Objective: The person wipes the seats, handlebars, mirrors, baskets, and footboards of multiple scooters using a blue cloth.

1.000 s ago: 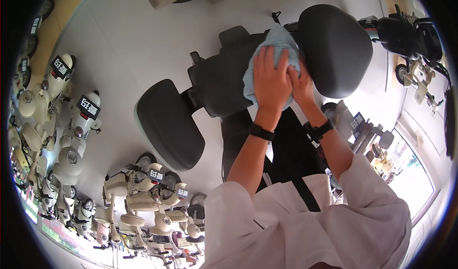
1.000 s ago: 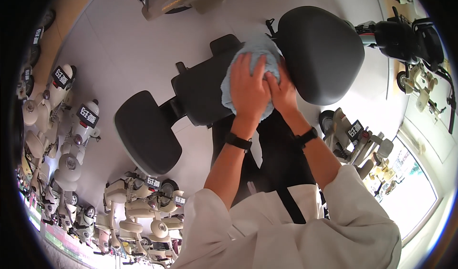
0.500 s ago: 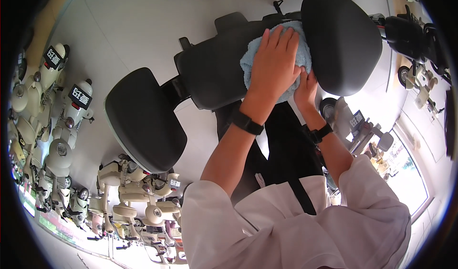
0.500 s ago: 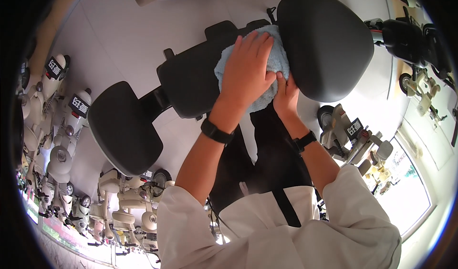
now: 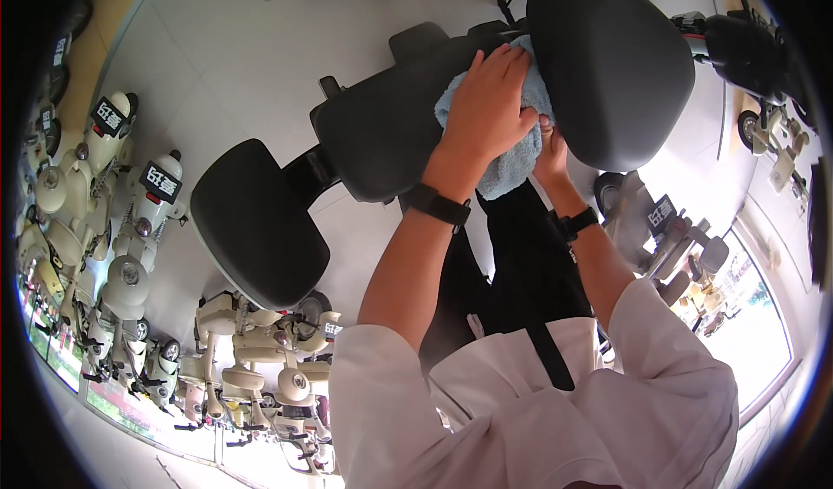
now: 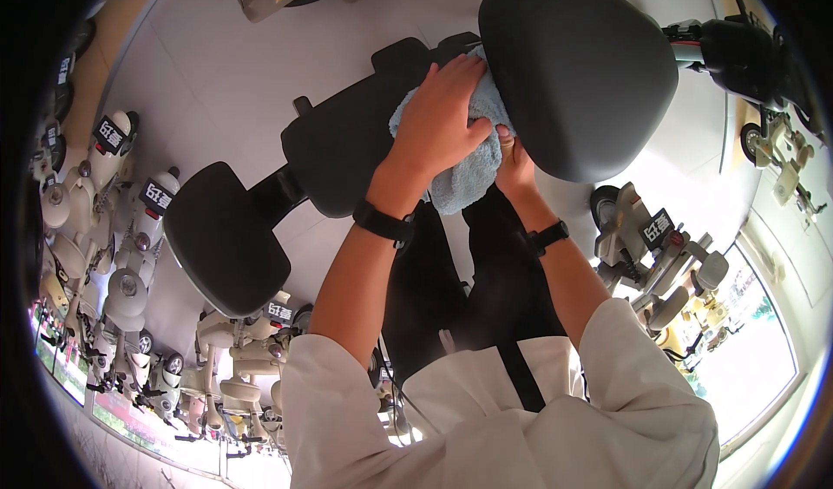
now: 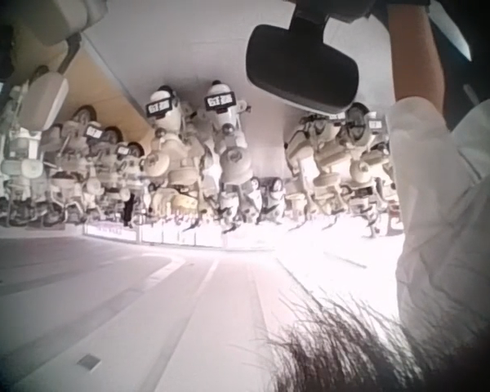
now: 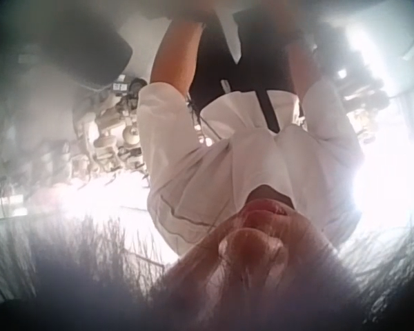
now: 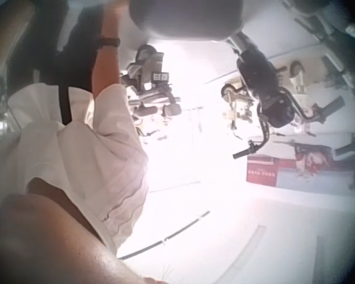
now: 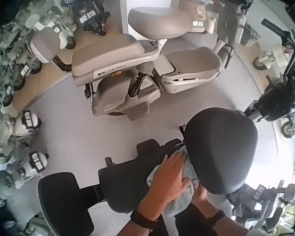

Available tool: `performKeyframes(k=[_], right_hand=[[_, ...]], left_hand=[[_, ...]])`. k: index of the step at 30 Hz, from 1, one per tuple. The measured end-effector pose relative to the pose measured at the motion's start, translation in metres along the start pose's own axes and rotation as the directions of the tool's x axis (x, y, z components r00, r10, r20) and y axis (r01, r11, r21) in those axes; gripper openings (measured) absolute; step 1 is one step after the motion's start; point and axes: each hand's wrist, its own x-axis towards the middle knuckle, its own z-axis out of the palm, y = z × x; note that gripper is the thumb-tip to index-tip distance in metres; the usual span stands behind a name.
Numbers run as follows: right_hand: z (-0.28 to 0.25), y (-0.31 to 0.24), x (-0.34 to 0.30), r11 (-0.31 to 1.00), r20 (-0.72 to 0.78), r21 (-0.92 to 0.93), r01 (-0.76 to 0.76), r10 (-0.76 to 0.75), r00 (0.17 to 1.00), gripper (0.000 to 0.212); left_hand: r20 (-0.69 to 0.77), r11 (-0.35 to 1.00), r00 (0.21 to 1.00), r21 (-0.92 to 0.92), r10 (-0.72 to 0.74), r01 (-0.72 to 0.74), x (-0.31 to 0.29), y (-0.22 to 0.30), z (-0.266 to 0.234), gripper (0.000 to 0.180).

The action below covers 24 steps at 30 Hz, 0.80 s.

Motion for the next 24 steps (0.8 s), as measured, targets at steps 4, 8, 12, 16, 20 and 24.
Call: performKeyframes(k=[4,8,12,16,20,24], right_hand=[[0.011,-0.023,-0.007,0.985,-0.094,0.172,-0.030,0.046,0.995,0.045],[0.024,-0.068,-0.014,0.986,0.005,-0.080,0.149,-0.149,0.989,0.058],[0.054,-0.114,-0.019,0.712,0.236,-0.501,0.491,-0.434,0.869,0.064],[0.069,-0.130,-0.050,0.823,0.332,-0.364,0.437,-0.324,0.886,0.065],[0.037,-0.122,-0.103,0.992,0.472,-0.124,0.016,0.045,0.881,0.062],[0.019,-0.188,-0.128,0.926,0.534,-0.157,0.344,-0.214,0.818,0.064]], left_hand=[[-0.091,0.996,0.994,-0.075,-0.063,0.056,-0.009,0.009,-0.004,0.062],[-0.101,0.982,0.978,-0.077,-0.181,0.173,-0.053,0.008,-0.028,0.062],[-0.223,0.951,0.929,0.023,-0.297,0.309,-0.102,0.005,-0.051,0.064],[-0.297,0.889,0.853,0.026,-0.430,0.457,-0.141,0.022,-0.064,0.068],[-0.046,0.796,0.796,-0.094,-0.604,0.598,-0.184,0.066,-0.079,0.063],[-0.183,0.875,0.856,-0.070,-0.484,0.479,-0.204,0.121,-0.132,0.061]])
